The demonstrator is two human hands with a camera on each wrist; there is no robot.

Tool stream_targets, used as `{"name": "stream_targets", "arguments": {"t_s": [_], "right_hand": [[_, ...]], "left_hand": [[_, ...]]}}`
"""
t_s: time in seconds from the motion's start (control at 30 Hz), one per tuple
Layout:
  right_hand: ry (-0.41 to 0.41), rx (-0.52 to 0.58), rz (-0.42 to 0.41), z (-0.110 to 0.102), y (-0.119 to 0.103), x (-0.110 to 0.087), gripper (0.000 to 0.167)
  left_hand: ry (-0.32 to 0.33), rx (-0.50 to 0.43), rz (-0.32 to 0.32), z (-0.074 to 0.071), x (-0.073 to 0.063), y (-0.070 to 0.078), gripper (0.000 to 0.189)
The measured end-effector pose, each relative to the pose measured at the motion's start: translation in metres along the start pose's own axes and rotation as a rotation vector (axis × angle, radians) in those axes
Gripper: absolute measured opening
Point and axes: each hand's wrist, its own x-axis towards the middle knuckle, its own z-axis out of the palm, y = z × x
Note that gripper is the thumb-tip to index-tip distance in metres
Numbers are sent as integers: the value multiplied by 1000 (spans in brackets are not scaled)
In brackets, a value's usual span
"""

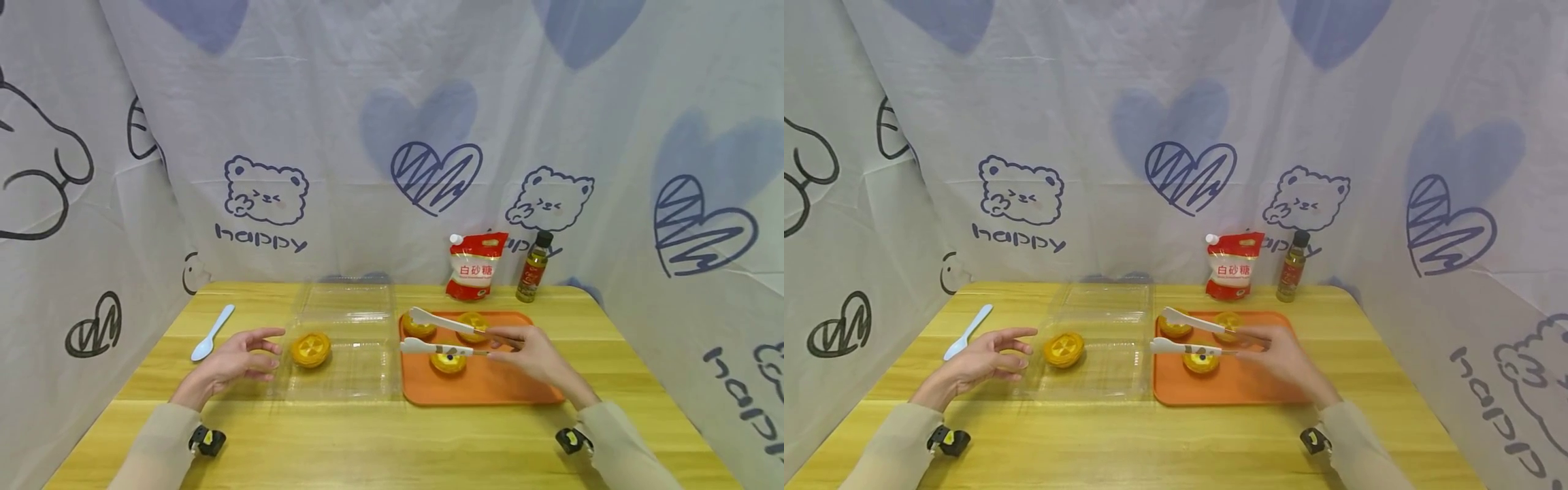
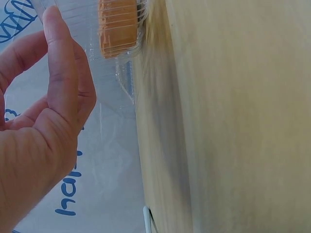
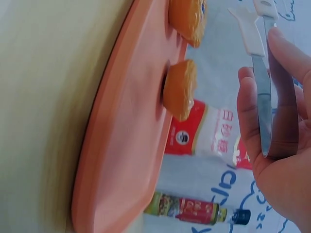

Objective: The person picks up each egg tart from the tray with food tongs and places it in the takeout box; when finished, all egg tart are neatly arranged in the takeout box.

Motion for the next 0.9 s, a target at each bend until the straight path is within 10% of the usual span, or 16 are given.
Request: {"name": "stream_targets", "arguments": {"t_s": [0.9], "right_hand": [[-66, -124, 55, -33, 26, -22, 56]], "left_hand": [[2, 3, -4, 1, 0, -2, 81]]}}
